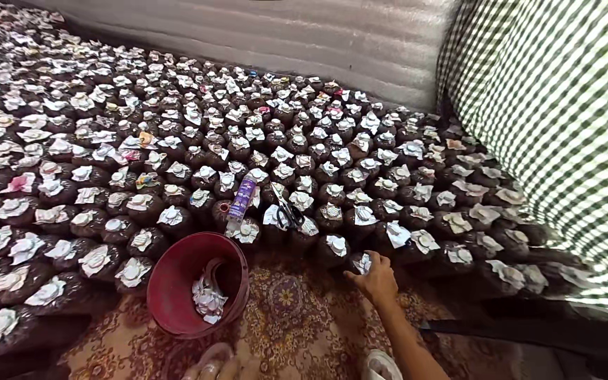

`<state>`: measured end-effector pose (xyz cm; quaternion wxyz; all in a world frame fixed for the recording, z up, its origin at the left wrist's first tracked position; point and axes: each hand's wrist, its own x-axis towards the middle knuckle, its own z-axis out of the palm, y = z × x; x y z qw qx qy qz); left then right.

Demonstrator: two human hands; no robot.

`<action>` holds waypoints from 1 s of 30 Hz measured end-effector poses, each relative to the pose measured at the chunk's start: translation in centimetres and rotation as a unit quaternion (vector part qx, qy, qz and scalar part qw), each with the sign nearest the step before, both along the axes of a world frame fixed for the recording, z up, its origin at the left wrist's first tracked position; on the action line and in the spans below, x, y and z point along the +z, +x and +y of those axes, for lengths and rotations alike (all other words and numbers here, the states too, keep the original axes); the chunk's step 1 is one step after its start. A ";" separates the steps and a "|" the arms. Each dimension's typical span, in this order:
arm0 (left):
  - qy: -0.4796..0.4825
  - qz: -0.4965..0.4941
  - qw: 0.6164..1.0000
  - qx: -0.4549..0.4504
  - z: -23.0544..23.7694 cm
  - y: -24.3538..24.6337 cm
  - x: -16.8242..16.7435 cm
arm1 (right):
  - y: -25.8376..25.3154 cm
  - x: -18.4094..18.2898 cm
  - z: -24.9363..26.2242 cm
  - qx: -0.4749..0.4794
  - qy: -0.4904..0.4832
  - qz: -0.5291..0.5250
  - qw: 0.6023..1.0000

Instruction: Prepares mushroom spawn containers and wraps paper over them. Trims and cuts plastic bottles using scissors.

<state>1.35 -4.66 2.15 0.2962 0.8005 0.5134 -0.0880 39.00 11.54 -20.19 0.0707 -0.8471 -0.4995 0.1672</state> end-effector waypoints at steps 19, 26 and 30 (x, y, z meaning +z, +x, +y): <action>-0.116 0.095 0.988 -0.026 2.9 0.8 -3.2 | -14.5 1.9 -13.3 0.085 -0.110 0.086 0.987; -0.108 0.060 0.992 -0.015 3.1 0.9 -5.1 | -16.7 1.2 -14.2 0.097 -0.107 0.050 0.988; -0.095 -0.139 0.984 0.055 4.0 3.2 -8.7 | -15.0 1.1 -13.9 0.107 -0.108 0.135 0.979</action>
